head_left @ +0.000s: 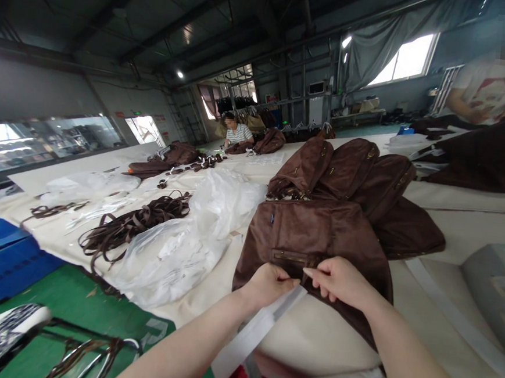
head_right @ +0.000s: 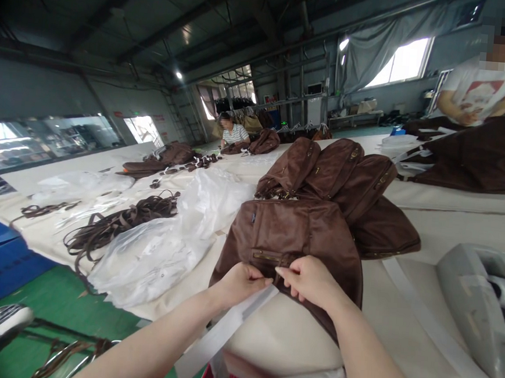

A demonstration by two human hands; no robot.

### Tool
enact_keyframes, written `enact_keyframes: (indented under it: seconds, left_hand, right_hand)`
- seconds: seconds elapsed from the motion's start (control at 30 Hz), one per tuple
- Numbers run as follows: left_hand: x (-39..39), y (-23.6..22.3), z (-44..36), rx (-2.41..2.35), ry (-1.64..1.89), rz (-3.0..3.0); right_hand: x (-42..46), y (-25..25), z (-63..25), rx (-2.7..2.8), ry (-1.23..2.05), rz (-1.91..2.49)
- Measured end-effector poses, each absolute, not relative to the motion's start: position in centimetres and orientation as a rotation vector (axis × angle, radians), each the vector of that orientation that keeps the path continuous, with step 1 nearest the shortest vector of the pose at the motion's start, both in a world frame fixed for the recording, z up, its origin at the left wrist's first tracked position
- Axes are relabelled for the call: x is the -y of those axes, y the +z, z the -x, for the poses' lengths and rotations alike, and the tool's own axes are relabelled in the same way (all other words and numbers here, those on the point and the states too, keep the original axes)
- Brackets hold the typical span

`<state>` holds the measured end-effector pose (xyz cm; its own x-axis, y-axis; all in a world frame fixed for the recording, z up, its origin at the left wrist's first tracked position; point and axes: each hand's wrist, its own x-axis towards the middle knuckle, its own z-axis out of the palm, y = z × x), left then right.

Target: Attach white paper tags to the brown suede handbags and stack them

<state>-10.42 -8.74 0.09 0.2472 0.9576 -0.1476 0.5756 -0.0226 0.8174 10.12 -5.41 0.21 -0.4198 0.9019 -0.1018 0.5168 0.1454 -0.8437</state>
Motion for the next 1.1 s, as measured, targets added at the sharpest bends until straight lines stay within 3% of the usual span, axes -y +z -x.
enact_keyframes:
  seconds: [0.1, 0.17, 0.57, 0.77, 0.97, 1.1]
  left_hand:
    - [9.0, 0.6, 10.5, -1.399, 0.544, -1.705]
    - [9.0, 0.9, 10.5, -1.411, 0.546, -1.674]
    - [9.2, 1.2, 10.1, -1.444, 0.645, -1.483]
    - [9.2, 1.7, 11.2, -1.495, 0.533, -1.535]
    - [8.8, 1.9, 11.6, -1.489, 0.506, -1.591]
    - [8.3, 2.0, 11.2, -1.474, 0.492, -1.623]
  right_hand:
    - [5.0, 0.9, -11.1, 1.933, 0.759, 1.196]
    - [4.7, 0.9, -11.4, 2.013, 0.637, 1.121]
    - [4.7, -0.2, -10.5, 2.316, 0.537, 1.109]
    - [5.2, -0.3, -10.7, 2.344, 0.668, 1.077]
    - [5.1, 0.2, -11.0, 2.250, 1.097, 0.993]
    - [5.0, 0.8, -10.7, 2.256, 1.051, 0.931]
